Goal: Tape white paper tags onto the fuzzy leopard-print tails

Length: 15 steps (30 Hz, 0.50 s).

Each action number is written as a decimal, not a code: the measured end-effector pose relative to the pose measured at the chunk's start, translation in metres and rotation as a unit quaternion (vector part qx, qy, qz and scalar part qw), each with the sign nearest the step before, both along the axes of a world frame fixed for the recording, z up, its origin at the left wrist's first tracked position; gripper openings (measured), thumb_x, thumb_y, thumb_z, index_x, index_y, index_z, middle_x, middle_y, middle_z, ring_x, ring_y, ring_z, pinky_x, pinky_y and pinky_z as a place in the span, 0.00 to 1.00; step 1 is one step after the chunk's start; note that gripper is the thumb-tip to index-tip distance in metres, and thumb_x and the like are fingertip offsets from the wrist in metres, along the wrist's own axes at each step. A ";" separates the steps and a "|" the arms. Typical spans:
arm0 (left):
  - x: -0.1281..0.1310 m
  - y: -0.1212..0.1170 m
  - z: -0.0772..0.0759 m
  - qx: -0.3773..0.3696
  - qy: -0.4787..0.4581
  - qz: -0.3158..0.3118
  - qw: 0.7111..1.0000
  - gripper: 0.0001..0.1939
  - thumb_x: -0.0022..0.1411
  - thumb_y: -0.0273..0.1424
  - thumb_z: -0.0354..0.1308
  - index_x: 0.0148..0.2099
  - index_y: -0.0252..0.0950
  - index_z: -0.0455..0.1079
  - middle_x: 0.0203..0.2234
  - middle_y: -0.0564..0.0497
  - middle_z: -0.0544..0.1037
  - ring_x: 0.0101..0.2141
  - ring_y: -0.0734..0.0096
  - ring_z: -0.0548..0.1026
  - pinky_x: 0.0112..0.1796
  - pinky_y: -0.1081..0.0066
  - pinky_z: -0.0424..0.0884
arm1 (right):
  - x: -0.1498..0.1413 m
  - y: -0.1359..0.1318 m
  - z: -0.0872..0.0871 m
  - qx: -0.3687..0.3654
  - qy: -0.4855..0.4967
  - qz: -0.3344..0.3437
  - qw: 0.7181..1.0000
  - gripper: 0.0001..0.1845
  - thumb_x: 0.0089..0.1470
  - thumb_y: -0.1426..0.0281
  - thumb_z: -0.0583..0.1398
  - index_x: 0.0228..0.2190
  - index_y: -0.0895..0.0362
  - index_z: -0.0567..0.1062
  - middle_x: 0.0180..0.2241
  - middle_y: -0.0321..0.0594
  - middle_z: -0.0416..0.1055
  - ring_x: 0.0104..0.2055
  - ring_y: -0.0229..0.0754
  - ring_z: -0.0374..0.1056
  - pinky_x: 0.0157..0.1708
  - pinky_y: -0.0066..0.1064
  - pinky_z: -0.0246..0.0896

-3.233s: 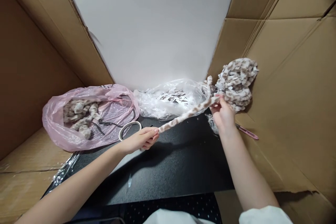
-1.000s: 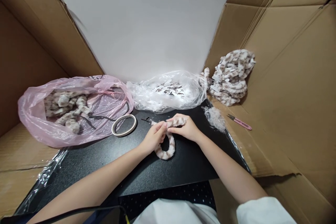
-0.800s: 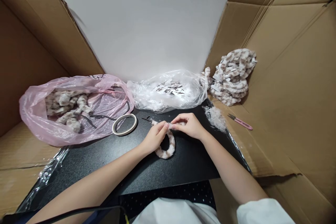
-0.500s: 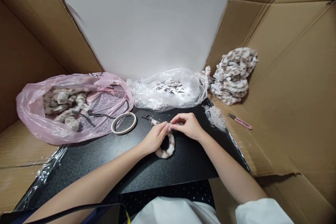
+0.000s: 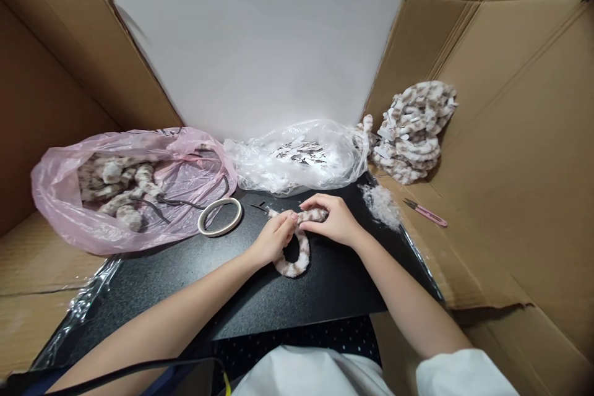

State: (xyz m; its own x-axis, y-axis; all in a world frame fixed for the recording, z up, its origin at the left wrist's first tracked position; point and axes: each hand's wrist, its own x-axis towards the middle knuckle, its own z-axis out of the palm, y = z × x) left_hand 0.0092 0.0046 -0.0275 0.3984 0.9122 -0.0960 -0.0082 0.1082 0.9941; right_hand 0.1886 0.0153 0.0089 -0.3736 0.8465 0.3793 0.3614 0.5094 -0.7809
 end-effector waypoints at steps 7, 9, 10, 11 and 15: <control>0.001 -0.002 -0.001 0.032 0.028 0.007 0.999 0.23 0.60 0.52 0.49 0.28 0.38 0.54 0.17 0.62 0.52 0.17 0.81 0.48 0.18 0.78 0.47 | 0.002 0.000 -0.004 -0.048 -0.017 -0.020 0.998 0.06 0.46 0.70 0.66 0.29 0.59 0.82 0.26 0.39 0.78 0.27 0.38 0.70 0.27 0.26 0.59; 0.000 -0.002 0.000 0.043 0.035 0.001 0.998 0.22 0.61 0.50 0.48 0.28 0.37 0.55 0.18 0.62 0.52 0.18 0.80 0.48 0.18 0.77 0.47 | 0.000 0.000 -0.005 -0.059 -0.006 -0.024 0.998 0.06 0.45 0.70 0.67 0.29 0.59 0.82 0.26 0.40 0.78 0.27 0.38 0.70 0.27 0.26 0.59; 0.000 -0.002 0.000 0.047 0.038 -0.003 0.998 0.21 0.62 0.50 0.48 0.28 0.37 0.55 0.18 0.61 0.52 0.18 0.80 0.48 0.18 0.77 0.47 | -0.001 0.000 -0.005 -0.065 -0.003 -0.025 0.998 0.06 0.45 0.70 0.67 0.29 0.59 0.82 0.26 0.40 0.78 0.27 0.38 0.70 0.27 0.26 0.59; 0.000 -0.003 0.000 0.053 0.042 -0.009 0.998 0.21 0.62 0.49 0.47 0.28 0.37 0.55 0.18 0.61 0.52 0.18 0.79 0.49 0.18 0.77 0.48 | -0.002 0.000 -0.005 -0.070 -0.003 -0.026 0.997 0.06 0.45 0.71 0.67 0.29 0.59 0.82 0.26 0.40 0.78 0.27 0.38 0.70 0.27 0.26 0.58; -0.002 -0.003 0.000 0.090 0.074 -0.039 0.992 0.20 0.65 0.47 0.44 0.28 0.37 0.56 0.19 0.60 0.54 0.19 0.77 0.51 0.20 0.76 0.50 | -0.001 0.000 -0.004 -0.097 -0.019 -0.010 0.995 0.07 0.43 0.71 0.68 0.28 0.60 0.82 0.24 0.39 0.77 0.25 0.37 0.67 0.26 0.26 0.57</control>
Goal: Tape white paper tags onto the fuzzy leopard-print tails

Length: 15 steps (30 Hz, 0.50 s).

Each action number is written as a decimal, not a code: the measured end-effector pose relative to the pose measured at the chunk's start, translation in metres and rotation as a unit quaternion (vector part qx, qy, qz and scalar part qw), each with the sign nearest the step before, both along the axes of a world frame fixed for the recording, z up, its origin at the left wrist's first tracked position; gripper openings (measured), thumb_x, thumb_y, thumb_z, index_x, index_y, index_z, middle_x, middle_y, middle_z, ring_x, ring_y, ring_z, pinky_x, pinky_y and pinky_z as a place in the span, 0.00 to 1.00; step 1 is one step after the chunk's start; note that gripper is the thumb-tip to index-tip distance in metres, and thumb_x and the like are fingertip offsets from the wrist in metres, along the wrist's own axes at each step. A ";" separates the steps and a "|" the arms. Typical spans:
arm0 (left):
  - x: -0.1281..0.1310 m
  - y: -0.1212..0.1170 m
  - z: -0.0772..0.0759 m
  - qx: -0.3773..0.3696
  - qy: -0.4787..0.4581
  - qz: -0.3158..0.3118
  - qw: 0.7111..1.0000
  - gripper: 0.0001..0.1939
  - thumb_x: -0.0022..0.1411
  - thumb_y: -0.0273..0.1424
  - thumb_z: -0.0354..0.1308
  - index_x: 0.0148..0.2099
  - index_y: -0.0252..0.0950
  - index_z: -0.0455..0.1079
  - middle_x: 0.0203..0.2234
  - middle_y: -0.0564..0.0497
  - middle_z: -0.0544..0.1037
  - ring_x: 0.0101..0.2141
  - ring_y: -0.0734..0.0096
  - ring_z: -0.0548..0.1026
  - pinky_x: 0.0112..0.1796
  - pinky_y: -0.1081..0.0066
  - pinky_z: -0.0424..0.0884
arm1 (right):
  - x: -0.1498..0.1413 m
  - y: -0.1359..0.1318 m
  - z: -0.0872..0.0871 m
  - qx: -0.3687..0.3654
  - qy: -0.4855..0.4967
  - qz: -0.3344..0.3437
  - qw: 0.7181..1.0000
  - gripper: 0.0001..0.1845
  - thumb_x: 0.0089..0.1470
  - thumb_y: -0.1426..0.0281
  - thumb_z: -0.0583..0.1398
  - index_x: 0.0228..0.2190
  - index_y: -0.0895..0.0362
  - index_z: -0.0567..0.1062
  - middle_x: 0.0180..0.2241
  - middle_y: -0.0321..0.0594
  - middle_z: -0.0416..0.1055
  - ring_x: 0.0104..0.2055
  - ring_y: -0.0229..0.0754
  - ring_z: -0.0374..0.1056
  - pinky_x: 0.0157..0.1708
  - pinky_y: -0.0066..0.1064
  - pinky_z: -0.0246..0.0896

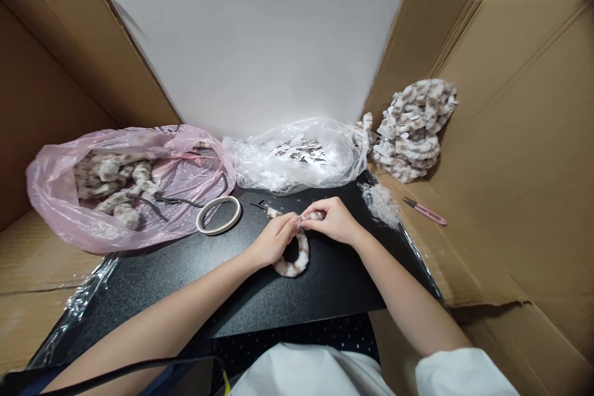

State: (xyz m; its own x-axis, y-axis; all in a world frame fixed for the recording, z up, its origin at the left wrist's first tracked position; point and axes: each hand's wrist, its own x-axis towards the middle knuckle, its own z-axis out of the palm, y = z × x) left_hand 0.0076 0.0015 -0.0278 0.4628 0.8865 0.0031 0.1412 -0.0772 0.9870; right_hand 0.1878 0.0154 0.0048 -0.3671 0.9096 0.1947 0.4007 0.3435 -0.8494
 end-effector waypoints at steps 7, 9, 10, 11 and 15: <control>0.002 -0.001 0.003 0.026 0.028 0.019 0.999 0.21 0.66 0.47 0.43 0.27 0.37 0.56 0.20 0.58 0.56 0.20 0.76 0.53 0.20 0.75 0.51 | -0.005 -0.001 -0.001 -0.014 0.001 -0.010 1.000 0.07 0.42 0.71 0.67 0.28 0.61 0.82 0.23 0.38 0.76 0.25 0.36 0.67 0.27 0.26 0.57; 0.003 -0.002 0.004 0.023 0.029 0.019 0.999 0.22 0.65 0.49 0.44 0.27 0.37 0.57 0.20 0.57 0.57 0.21 0.75 0.54 0.21 0.74 0.52 | -0.008 -0.003 -0.002 -0.021 0.004 -0.007 1.000 0.06 0.42 0.74 0.66 0.27 0.61 0.82 0.23 0.37 0.76 0.25 0.36 0.66 0.26 0.25 0.57; 0.003 -0.002 0.004 0.018 0.028 0.015 0.999 0.22 0.64 0.49 0.46 0.28 0.37 0.57 0.20 0.57 0.57 0.21 0.76 0.55 0.21 0.75 0.52 | -0.009 -0.003 -0.003 -0.024 0.007 -0.005 1.000 0.06 0.42 0.75 0.65 0.28 0.61 0.82 0.22 0.36 0.75 0.25 0.36 0.66 0.26 0.25 0.57; 0.003 -0.002 0.004 0.011 0.022 0.011 1.000 0.22 0.64 0.50 0.47 0.28 0.37 0.58 0.20 0.57 0.57 0.21 0.76 0.54 0.21 0.75 0.52 | -0.010 -0.004 -0.003 -0.025 0.009 -0.001 1.000 0.07 0.42 0.76 0.64 0.28 0.61 0.82 0.23 0.36 0.75 0.26 0.36 0.67 0.27 0.25 0.58; 0.003 0.001 0.000 -0.041 -0.030 0.017 0.999 0.22 0.62 0.51 0.48 0.29 0.38 0.55 0.18 0.60 0.54 0.18 0.79 0.50 0.19 0.76 0.48 | -0.006 -0.003 -0.001 -0.004 0.013 0.008 1.000 0.13 0.40 0.72 0.68 0.33 0.60 0.80 0.29 0.38 0.77 0.30 0.37 0.69 0.31 0.26 0.61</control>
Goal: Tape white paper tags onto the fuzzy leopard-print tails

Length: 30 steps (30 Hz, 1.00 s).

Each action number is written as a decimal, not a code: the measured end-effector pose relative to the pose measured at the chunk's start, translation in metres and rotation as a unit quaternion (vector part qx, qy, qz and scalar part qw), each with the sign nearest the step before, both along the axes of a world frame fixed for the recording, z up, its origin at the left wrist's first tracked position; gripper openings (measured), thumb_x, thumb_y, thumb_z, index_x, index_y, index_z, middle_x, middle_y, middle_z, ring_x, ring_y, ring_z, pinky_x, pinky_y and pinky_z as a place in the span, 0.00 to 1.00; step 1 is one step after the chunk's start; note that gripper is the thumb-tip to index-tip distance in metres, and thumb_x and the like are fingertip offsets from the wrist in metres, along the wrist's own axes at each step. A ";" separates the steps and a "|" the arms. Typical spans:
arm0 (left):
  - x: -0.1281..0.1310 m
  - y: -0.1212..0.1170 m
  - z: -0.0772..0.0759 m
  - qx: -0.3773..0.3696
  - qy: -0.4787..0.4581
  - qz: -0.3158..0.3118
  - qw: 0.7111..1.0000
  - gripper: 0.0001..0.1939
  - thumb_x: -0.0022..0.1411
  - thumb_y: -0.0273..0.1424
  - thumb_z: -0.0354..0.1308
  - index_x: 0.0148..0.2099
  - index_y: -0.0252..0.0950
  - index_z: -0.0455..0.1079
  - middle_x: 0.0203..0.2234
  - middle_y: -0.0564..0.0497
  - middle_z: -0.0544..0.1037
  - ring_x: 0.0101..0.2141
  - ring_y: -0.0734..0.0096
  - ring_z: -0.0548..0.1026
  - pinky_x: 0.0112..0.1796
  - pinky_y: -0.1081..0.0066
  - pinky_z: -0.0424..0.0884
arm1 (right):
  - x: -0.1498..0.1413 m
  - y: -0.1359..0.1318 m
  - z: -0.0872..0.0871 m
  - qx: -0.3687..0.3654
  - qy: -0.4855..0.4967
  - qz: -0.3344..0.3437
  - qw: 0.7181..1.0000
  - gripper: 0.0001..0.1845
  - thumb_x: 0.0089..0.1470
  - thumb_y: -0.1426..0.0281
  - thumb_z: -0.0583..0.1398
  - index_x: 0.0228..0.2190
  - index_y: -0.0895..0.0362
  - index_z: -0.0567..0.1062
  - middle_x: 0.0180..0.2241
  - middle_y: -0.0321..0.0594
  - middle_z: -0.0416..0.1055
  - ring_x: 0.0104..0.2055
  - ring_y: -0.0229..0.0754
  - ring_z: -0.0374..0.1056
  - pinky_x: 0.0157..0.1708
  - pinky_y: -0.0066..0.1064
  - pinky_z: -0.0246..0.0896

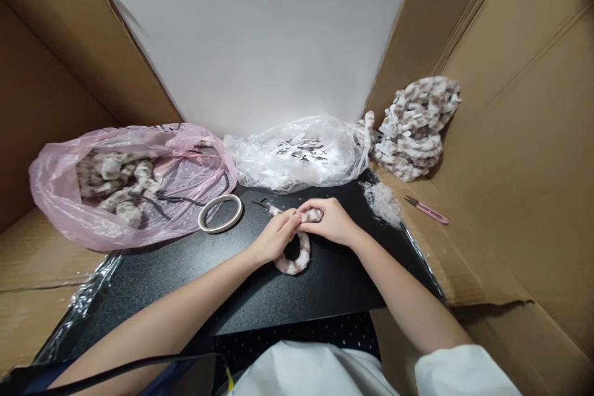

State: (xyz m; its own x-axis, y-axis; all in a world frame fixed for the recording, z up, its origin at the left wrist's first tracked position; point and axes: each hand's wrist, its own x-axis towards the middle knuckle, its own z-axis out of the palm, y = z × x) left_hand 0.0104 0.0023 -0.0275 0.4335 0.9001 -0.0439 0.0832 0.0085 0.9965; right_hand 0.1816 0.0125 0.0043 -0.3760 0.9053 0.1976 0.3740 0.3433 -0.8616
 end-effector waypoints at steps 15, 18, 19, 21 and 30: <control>0.000 0.001 0.000 -0.109 -0.074 0.012 0.991 0.22 0.54 0.50 0.55 0.28 0.38 0.53 0.17 0.62 0.52 0.17 0.82 0.47 0.17 0.79 0.43 | -0.012 0.002 -0.013 -0.191 0.185 -0.031 0.963 0.20 0.28 0.60 0.74 0.23 0.59 0.77 0.22 0.38 0.75 0.25 0.43 0.73 0.28 0.33 0.71; -0.001 0.004 0.002 -0.135 -0.073 -0.001 0.988 0.22 0.53 0.50 0.55 0.29 0.38 0.52 0.17 0.62 0.52 0.16 0.83 0.47 0.17 0.80 0.41 | -0.017 0.003 -0.016 -0.224 0.230 -0.042 0.946 0.20 0.26 0.61 0.74 0.22 0.59 0.77 0.23 0.38 0.76 0.25 0.43 0.73 0.30 0.35 0.72; -0.001 0.005 0.003 -0.143 -0.071 -0.008 0.987 0.22 0.53 0.50 0.55 0.29 0.38 0.53 0.17 0.62 0.52 0.16 0.83 0.47 0.17 0.80 0.41 | -0.018 0.003 -0.017 -0.217 0.229 -0.045 0.948 0.19 0.26 0.62 0.74 0.22 0.59 0.77 0.23 0.38 0.76 0.25 0.43 0.72 0.30 0.35 0.72; -0.001 0.006 0.004 -0.155 -0.066 -0.021 0.985 0.22 0.53 0.51 0.55 0.30 0.38 0.54 0.17 0.62 0.53 0.16 0.83 0.47 0.17 0.79 0.41 | -0.020 0.004 -0.019 -0.177 0.204 -0.051 0.962 0.16 0.28 0.65 0.73 0.22 0.59 0.78 0.23 0.38 0.76 0.26 0.42 0.72 0.30 0.34 0.71; 0.002 0.002 0.003 -0.129 -0.061 0.008 0.990 0.17 0.56 0.45 0.53 0.30 0.38 0.53 0.17 0.62 0.51 0.17 0.82 0.47 0.17 0.80 0.43 | -0.013 0.002 -0.015 -0.029 0.091 -0.035 0.995 0.26 0.37 0.72 0.68 0.43 0.59 0.77 0.28 0.36 0.73 0.25 0.34 0.64 0.27 0.26 0.61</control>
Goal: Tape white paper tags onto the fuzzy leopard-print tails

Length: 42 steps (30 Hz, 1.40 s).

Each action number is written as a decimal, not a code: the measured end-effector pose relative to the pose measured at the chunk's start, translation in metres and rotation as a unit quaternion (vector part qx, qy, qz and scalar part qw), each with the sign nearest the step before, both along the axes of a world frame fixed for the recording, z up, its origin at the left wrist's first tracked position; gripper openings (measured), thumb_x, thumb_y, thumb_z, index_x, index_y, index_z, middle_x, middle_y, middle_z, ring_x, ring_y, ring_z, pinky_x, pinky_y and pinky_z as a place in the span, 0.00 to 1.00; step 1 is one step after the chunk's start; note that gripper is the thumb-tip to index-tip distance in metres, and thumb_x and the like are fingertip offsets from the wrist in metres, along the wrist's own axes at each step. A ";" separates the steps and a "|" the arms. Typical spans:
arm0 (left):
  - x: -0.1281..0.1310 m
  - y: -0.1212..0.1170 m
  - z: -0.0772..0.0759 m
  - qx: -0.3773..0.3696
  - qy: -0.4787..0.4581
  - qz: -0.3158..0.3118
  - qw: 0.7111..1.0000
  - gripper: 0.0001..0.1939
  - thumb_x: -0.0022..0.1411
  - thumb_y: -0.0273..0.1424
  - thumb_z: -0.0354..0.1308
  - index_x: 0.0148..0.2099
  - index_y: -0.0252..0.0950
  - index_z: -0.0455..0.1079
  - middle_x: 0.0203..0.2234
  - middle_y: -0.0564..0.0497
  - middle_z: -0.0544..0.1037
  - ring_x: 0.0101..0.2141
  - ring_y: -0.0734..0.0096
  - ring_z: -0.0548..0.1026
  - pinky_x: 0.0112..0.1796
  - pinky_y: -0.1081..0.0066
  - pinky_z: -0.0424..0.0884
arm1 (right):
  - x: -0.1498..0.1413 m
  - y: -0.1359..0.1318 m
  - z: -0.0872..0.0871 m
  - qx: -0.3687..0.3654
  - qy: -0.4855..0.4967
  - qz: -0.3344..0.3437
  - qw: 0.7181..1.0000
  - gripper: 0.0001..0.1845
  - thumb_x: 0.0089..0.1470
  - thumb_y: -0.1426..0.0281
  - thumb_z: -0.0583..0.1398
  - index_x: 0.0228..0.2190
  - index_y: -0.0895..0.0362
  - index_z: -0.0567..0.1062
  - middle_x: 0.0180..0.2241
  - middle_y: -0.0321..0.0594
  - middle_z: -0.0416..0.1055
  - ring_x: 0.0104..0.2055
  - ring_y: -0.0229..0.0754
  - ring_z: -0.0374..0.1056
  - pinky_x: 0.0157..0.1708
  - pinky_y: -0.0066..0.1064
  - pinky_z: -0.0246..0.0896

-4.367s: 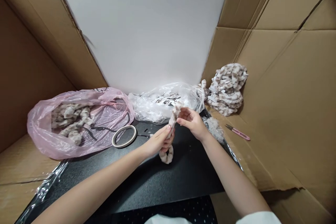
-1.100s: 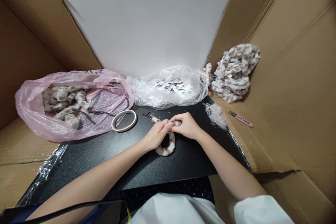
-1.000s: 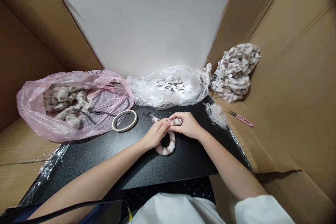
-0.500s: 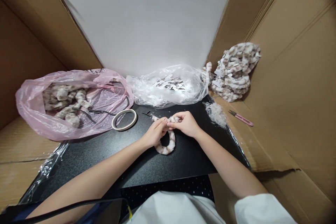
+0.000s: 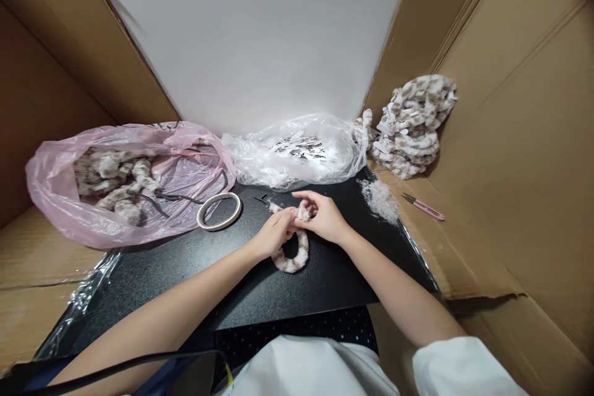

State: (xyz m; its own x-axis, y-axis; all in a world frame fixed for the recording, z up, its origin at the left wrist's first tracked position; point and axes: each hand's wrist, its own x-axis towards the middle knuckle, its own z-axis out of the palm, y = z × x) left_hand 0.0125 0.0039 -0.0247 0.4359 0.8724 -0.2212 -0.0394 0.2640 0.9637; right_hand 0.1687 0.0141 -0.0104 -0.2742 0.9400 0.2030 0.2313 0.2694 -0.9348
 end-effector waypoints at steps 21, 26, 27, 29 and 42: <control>0.002 -0.004 0.005 -0.015 -0.035 -0.005 0.999 0.13 0.54 0.41 0.53 0.31 0.37 0.57 0.17 0.61 0.52 0.17 0.81 0.47 0.18 0.78 0.42 | -0.004 0.005 -0.009 -0.174 0.155 0.030 0.972 0.21 0.22 0.62 0.75 0.21 0.58 0.77 0.22 0.35 0.74 0.26 0.39 0.69 0.34 0.34 0.69; 0.001 -0.003 0.001 -0.016 -0.037 -0.032 0.999 0.13 0.55 0.42 0.53 0.32 0.38 0.59 0.17 0.60 0.53 0.16 0.80 0.47 0.18 0.77 0.41 | -0.006 0.004 -0.010 -0.072 0.091 0.026 0.993 0.18 0.30 0.58 0.73 0.19 0.58 0.77 0.23 0.32 0.65 0.24 0.33 0.60 0.26 0.27 0.59; 0.001 -0.002 0.000 -0.015 -0.036 -0.022 0.999 0.13 0.55 0.42 0.52 0.31 0.38 0.59 0.17 0.61 0.53 0.16 0.80 0.47 0.18 0.77 0.41 | -0.006 0.004 -0.009 -0.051 0.075 0.027 0.996 0.17 0.32 0.58 0.72 0.19 0.58 0.77 0.23 0.32 0.63 0.24 0.32 0.57 0.25 0.26 0.56; 0.001 -0.001 -0.001 -0.006 -0.037 0.007 0.999 0.14 0.55 0.43 0.51 0.29 0.38 0.56 0.16 0.61 0.51 0.16 0.80 0.46 0.18 0.77 0.42 | -0.005 0.002 -0.007 -0.017 0.044 0.035 0.998 0.16 0.36 0.58 0.71 0.20 0.58 0.78 0.24 0.32 0.61 0.25 0.32 0.55 0.24 0.26 0.54; 0.002 -0.003 -0.003 0.020 -0.084 0.042 0.995 0.25 0.53 0.53 0.58 0.30 0.37 0.55 0.18 0.62 0.51 0.18 0.83 0.47 0.19 0.78 0.44 | -0.006 0.004 -0.010 -0.080 0.158 0.008 0.984 0.17 0.34 0.59 0.72 0.23 0.58 0.77 0.26 0.37 0.72 0.32 0.41 0.69 0.37 0.33 0.66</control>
State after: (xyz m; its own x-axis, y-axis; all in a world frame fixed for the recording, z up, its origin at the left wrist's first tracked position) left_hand 0.0144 0.0009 -0.0279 0.3888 0.9139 -0.1162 -0.2210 0.2150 0.9513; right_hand 0.1630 0.0183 -0.0206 -0.2354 0.9631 0.1301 -0.0817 0.1138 -0.9901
